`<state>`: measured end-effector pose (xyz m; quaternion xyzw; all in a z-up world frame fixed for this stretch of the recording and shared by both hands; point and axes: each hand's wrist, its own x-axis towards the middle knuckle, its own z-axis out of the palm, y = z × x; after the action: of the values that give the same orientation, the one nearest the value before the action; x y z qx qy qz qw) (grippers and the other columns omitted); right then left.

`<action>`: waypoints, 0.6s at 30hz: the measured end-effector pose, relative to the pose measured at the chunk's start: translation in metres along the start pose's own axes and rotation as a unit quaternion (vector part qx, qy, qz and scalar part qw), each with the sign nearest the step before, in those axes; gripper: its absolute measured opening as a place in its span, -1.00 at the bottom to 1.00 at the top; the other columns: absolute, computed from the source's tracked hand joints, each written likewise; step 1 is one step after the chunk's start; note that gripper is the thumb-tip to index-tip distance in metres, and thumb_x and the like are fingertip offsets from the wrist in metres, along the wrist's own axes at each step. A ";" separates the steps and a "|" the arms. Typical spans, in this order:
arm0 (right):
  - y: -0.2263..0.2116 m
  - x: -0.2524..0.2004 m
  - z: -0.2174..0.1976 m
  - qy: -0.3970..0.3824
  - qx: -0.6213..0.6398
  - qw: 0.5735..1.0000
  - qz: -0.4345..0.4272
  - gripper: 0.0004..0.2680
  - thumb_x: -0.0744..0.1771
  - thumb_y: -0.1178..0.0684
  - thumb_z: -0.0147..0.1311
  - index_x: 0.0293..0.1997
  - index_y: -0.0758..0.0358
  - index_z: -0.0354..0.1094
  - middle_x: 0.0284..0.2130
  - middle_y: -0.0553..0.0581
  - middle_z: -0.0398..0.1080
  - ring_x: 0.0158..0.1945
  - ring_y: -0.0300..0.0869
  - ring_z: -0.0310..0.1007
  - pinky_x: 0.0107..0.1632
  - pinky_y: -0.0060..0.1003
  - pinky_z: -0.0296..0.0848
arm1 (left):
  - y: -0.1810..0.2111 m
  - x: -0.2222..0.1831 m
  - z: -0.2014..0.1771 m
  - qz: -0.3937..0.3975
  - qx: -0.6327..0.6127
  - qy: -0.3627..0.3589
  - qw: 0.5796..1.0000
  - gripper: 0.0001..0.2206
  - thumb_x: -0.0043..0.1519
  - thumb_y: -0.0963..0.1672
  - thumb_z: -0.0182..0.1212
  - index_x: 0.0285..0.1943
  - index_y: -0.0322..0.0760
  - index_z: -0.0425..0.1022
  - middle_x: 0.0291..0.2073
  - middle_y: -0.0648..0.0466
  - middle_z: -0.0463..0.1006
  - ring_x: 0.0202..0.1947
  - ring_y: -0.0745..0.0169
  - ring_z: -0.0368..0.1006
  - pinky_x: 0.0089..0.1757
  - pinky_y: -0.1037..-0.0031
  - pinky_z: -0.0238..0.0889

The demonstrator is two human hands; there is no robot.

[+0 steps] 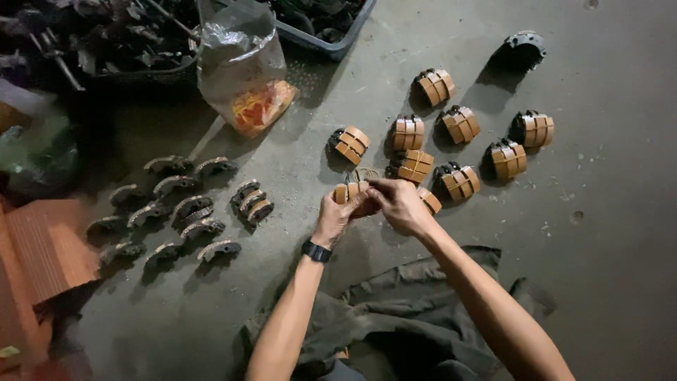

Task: Grouping motorcycle brake shoes together and securing them with rubber bands.

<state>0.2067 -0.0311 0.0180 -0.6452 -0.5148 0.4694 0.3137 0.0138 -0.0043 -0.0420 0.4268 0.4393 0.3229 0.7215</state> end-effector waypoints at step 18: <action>0.096 0.056 0.037 -0.046 -0.433 0.896 -0.084 -0.81 0.28 0.19 0.05 -0.07 0.46 0.31 -0.12 0.41 0.37 -0.13 0.20 0.49 -0.11 -0.01 0.53 | -0.010 -0.032 -0.043 -0.048 -0.283 0.031 0.957 -0.65 0.35 -0.15 0.13 0.24 -0.56 0.39 0.04 -0.29 0.57 0.03 -0.24 0.57 -0.06 0.05 0.54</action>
<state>0.2095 -0.0061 -0.0965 -0.6489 -0.7335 0.2015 0.0175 -0.0371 -0.0211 -0.0503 0.1731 0.3720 0.4127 0.8132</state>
